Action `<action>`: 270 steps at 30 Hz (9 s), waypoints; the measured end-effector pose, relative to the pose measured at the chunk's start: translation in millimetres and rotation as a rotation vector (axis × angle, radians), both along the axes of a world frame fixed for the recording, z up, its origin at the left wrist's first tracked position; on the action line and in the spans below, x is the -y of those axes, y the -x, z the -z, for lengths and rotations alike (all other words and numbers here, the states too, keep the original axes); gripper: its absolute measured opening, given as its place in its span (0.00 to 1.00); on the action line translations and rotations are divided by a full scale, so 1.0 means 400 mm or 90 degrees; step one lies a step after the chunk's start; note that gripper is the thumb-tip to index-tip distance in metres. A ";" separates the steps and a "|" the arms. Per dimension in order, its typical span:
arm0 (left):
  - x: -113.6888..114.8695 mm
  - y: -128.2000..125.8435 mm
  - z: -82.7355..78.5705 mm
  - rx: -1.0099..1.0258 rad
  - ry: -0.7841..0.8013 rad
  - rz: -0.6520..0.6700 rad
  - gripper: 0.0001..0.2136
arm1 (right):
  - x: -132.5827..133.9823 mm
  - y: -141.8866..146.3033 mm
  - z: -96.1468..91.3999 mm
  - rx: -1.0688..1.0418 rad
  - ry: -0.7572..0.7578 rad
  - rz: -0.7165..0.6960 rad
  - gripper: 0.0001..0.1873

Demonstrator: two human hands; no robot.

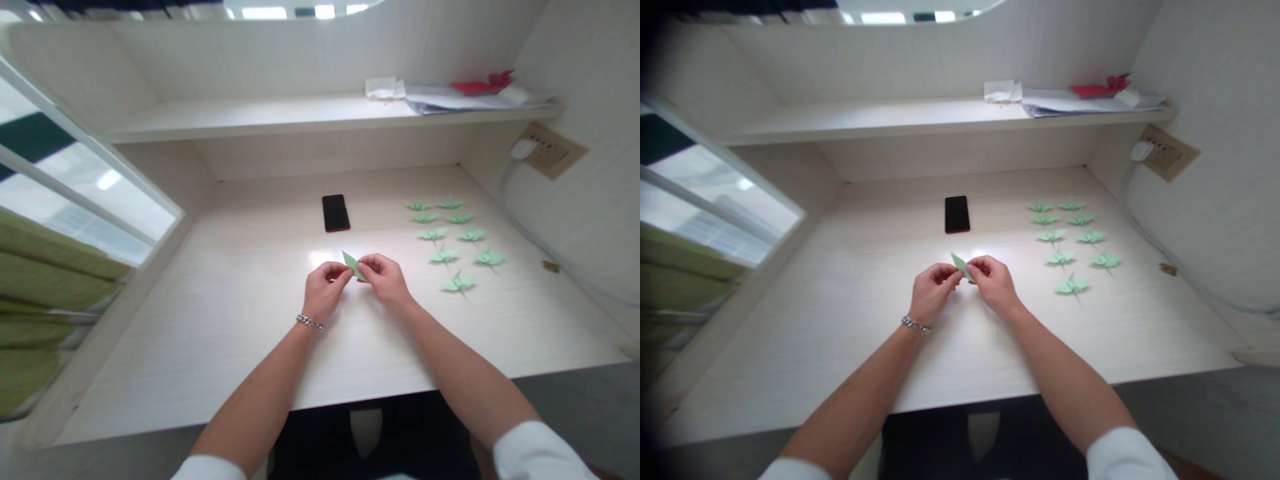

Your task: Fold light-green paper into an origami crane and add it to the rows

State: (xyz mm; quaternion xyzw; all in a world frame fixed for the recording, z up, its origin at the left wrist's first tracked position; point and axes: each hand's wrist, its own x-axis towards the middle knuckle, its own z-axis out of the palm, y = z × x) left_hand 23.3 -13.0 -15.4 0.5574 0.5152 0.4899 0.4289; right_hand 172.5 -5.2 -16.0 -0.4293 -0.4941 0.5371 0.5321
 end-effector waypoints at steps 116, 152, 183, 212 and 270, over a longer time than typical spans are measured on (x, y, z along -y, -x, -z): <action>0.017 -0.007 -0.009 -0.037 -0.088 -0.043 0.10 | 0.018 0.006 -0.011 0.238 -0.140 0.061 0.09; 0.017 -0.009 -0.011 0.009 -0.094 -0.034 0.12 | 0.015 0.008 -0.011 0.157 -0.121 0.061 0.12; 0.003 -0.013 0.001 0.167 -0.032 -0.019 0.17 | 0.009 0.018 0.002 0.022 -0.095 0.056 0.13; 0.016 -0.022 0.000 0.134 -0.026 0.008 0.16 | 0.004 0.026 0.016 -0.101 0.002 0.143 0.18; 0.006 -0.005 0.013 0.048 0.055 0.104 0.15 | 0.003 -0.007 -0.018 -0.007 0.046 0.027 0.25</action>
